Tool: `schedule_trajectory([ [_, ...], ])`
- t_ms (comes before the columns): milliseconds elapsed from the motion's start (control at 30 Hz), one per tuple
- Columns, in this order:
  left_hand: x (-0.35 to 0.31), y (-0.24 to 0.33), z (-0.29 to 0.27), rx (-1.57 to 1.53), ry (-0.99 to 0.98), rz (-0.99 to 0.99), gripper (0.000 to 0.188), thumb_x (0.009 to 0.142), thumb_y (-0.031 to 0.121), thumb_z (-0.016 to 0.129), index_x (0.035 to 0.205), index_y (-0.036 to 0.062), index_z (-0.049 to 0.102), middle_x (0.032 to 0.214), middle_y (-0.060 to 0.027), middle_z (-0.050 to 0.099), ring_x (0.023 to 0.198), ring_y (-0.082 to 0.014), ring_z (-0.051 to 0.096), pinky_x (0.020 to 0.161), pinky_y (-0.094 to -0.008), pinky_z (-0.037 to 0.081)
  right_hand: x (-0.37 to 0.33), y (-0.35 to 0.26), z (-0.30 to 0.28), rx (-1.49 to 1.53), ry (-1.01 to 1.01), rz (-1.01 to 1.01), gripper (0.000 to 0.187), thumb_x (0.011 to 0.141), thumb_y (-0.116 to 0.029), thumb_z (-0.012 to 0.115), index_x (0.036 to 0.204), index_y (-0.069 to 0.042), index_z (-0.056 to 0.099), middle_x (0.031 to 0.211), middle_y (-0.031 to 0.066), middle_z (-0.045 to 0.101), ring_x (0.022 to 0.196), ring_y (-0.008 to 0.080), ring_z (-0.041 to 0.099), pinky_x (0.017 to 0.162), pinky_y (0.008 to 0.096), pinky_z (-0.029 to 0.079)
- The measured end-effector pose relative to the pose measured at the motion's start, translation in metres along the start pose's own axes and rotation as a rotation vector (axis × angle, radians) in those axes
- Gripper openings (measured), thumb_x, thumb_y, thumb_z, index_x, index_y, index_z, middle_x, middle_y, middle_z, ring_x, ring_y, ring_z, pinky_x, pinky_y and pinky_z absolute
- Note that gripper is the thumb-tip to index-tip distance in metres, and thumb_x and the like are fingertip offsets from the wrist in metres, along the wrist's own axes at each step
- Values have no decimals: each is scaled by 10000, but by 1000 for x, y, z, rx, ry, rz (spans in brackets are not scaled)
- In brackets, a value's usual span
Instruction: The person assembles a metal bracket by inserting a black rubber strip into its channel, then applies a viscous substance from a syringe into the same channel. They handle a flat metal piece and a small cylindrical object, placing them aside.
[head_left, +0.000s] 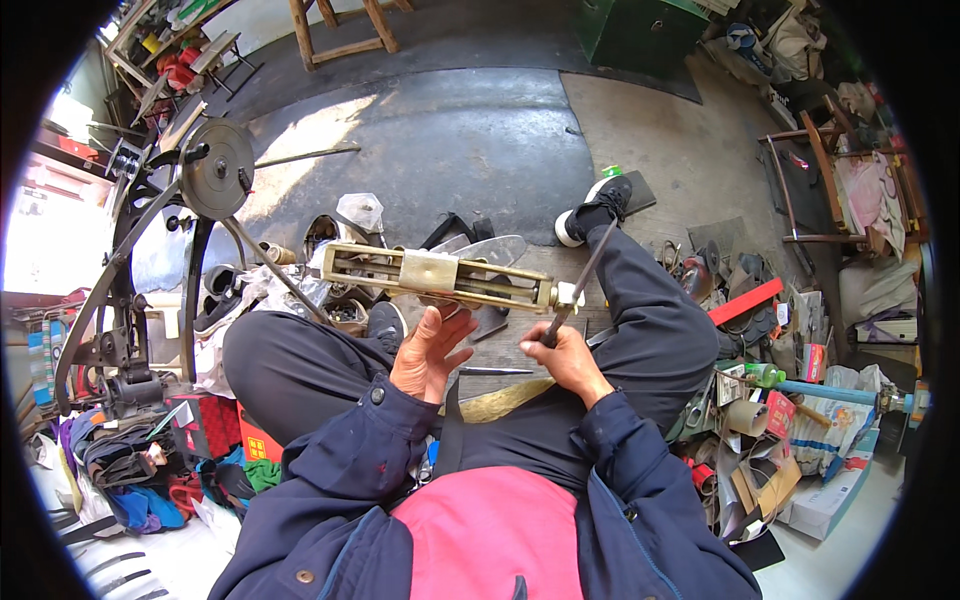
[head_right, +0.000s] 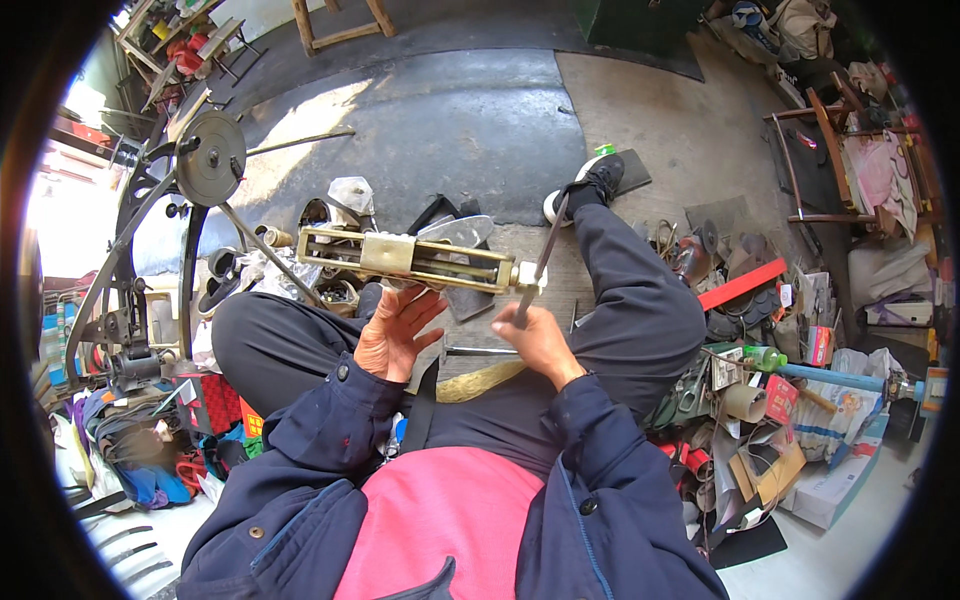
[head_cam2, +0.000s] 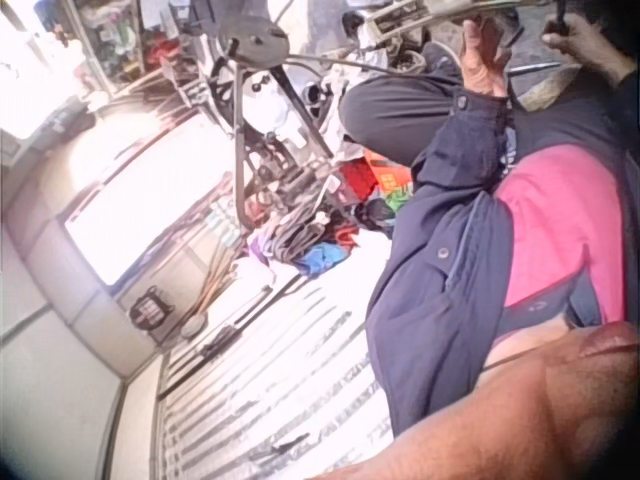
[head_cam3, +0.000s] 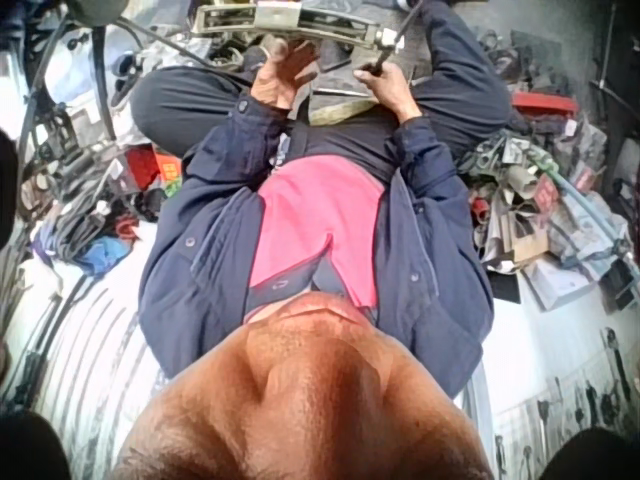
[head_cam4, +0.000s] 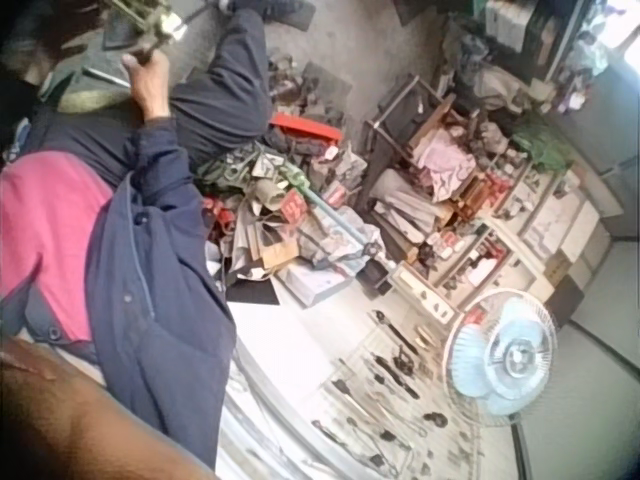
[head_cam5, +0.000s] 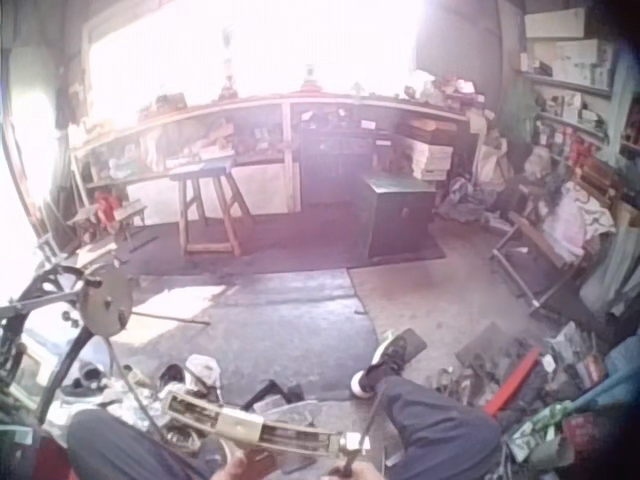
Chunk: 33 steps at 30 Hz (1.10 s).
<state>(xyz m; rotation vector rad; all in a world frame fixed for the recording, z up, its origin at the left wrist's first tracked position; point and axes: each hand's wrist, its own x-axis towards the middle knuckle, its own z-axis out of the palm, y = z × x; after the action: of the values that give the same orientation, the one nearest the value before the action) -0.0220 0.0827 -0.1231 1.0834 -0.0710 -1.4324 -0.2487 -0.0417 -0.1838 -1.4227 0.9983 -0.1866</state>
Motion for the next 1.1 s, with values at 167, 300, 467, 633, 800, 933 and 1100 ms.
schedule_trajectory([
  [167, 3, 8, 3, -32, -49, -68, 858, 871, 763, 661, 1385, 77, 616, 1381, -156, 648, 1380, -304, 542, 1084, -510, 430, -13, -8, 13, -58, -230, -10, 170, 952, -190, 774, 985, -25, 750, 831, 37, 705, 813, 126, 619, 767, 311, 498],
  [300, -5, 10, 4, 28, -19, -37, 928, 867, 778, 650, 1446, 63, 539, 1401, -163, 621, 1375, -334, 544, 1056, -541, 459, -15, -14, 13, -133, -241, -21, 166, 966, -190, 773, 1010, -32, 755, 847, 8, 701, 818, 95, 611, 758, 287, 498],
  [467, -5, 22, 3, -15, 36, 65, 943, 862, 724, 709, 1552, 149, 423, 1569, -188, 417, 1457, -410, 417, 1065, -665, 444, -16, -15, 12, -182, -246, -47, 195, 968, -219, 772, 1041, -38, 759, 861, 21, 713, 830, 104, 624, 772, 288, 507],
  [633, 7, 31, 6, -65, -55, 123, 896, 866, 629, 771, 1542, 148, 432, 1538, -144, 447, 1413, -429, 458, 1029, -731, 449, -18, -16, 18, -151, -267, -77, 203, 969, -223, 771, 1059, -41, 760, 881, 40, 727, 845, 114, 639, 782, 298, 517],
  [800, 16, 31, 10, -111, -60, 129, 761, 895, 557, 780, 1466, 130, 514, 1463, -129, 532, 1346, -418, 536, 1016, -720, 477, -20, -18, 18, -184, -226, -79, 192, 966, -207, 772, 1062, -41, 757, 887, 46, 731, 846, 118, 641, 784, 303, 520],
  [933, 20, 27, 12, -142, -20, 152, 683, 906, 528, 782, 1412, 129, 558, 1377, -126, 612, 1299, -395, 588, 1008, -674, 509, -21, -21, 19, -174, -190, -64, 196, 923, -182, 776, 1042, -28, 753, 870, 121, 726, 822, 214, 672, 761, 367, 530],
  [1100, 25, 25, 6, -270, -106, 160, 651, 908, 498, 791, 1376, 105, 565, 1221, -157, 694, 1177, -363, 667, 1013, -588, 540, -24, -25, 28, -200, -96, -195, 163, 897, -144, 759, 1025, -45, 742, 872, 113, 708, 781, 237, 667, 741, 374, 530],
])
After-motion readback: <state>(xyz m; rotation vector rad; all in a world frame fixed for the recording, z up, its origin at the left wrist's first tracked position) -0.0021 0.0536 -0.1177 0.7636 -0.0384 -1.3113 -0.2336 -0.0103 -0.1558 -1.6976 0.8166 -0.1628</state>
